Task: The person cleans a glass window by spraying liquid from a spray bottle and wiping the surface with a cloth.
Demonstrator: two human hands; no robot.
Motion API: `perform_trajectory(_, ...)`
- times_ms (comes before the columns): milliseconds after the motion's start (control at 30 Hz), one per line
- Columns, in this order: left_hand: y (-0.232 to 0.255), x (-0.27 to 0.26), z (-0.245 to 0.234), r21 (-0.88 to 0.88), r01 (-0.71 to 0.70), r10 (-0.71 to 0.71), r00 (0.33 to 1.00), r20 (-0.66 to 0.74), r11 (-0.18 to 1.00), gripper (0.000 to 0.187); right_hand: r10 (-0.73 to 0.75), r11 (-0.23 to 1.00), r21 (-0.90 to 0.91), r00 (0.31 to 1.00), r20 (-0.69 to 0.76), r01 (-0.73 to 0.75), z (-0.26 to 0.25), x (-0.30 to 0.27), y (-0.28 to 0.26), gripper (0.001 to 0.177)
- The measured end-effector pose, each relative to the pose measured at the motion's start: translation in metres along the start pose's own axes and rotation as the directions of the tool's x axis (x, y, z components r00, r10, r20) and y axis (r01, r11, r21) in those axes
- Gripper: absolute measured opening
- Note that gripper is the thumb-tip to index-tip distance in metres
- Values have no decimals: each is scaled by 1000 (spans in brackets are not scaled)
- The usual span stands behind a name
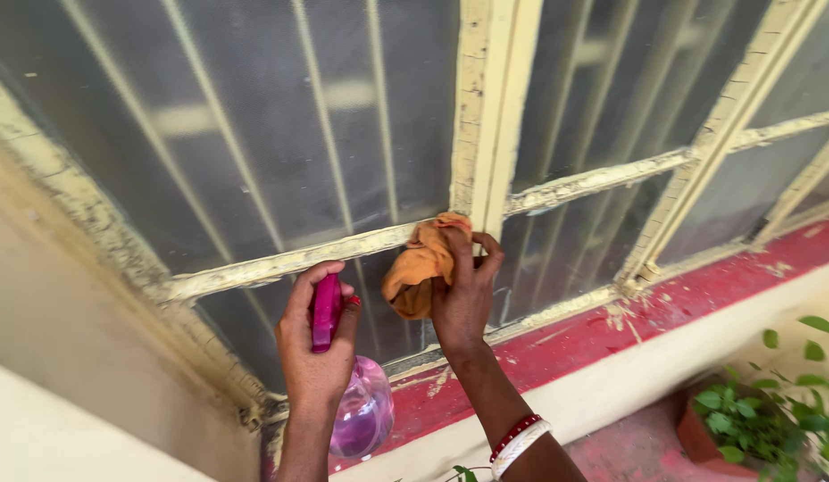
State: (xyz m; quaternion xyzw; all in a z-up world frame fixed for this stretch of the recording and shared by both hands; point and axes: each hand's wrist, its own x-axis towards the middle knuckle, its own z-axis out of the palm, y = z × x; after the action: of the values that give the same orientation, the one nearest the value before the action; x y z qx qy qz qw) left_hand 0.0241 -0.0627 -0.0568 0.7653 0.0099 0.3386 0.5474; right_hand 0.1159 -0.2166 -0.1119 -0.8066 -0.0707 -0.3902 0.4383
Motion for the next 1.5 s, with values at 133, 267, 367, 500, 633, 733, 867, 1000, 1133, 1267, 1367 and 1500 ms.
perform_trajectory(133,-3,0,-14,20,24,-24,999,-36,999,45,-25,991,130,999,-43,31,12,-10,-12,79)
perform_trajectory(267,-8,1,-29,17,19,-17,996,-87,1000,43,-148,970,183,984,-97,163,34,-27,-26,75)
perform_trajectory(367,-11,1,-42,2,2,-2,992,-127,1000,43,-147,942,301,989,-33,150,47,-40,-42,75)
perform_trajectory(500,-13,0,-67,-5,1,-2,986,-167,1000,43,-280,889,384,960,22,250,72,-61,-74,77)
perform_trajectory(633,-11,-1,-91,69,9,6,977,-211,998,39,-373,870,408,910,183,275,97,-76,-105,79)
perform_trajectory(733,-12,-2,-101,65,-9,25,969,-245,998,38,-402,874,389,882,246,290,109,-85,-115,79)
perform_trajectory(867,-15,-3,-105,64,53,-36,967,-253,997,40,-416,889,325,866,278,323,115,-85,-111,80)
perform_trajectory(1000,-18,-2,-98,83,22,-1,971,-238,996,39,-429,892,299,842,326,339,114,-86,-101,83)
perform_trajectory(1133,-21,1,-82,52,42,-32,980,-194,998,38,-444,888,278,838,316,366,106,-82,-86,89)
perform_trajectory(1267,-22,5,-60,-3,39,-39,988,-147,999,39,-392,907,267,884,254,326,88,-74,-59,92)
perform_trajectory(1367,-22,6,-40,-21,-8,5,995,-101,1000,40,-229,959,209,960,164,193,73,-61,-29,86)
perform_trajectory(1500,-16,10,-10,10,50,-49,999,-23,999,43,-103,983,154,994,23,98,46,-40,10,76)
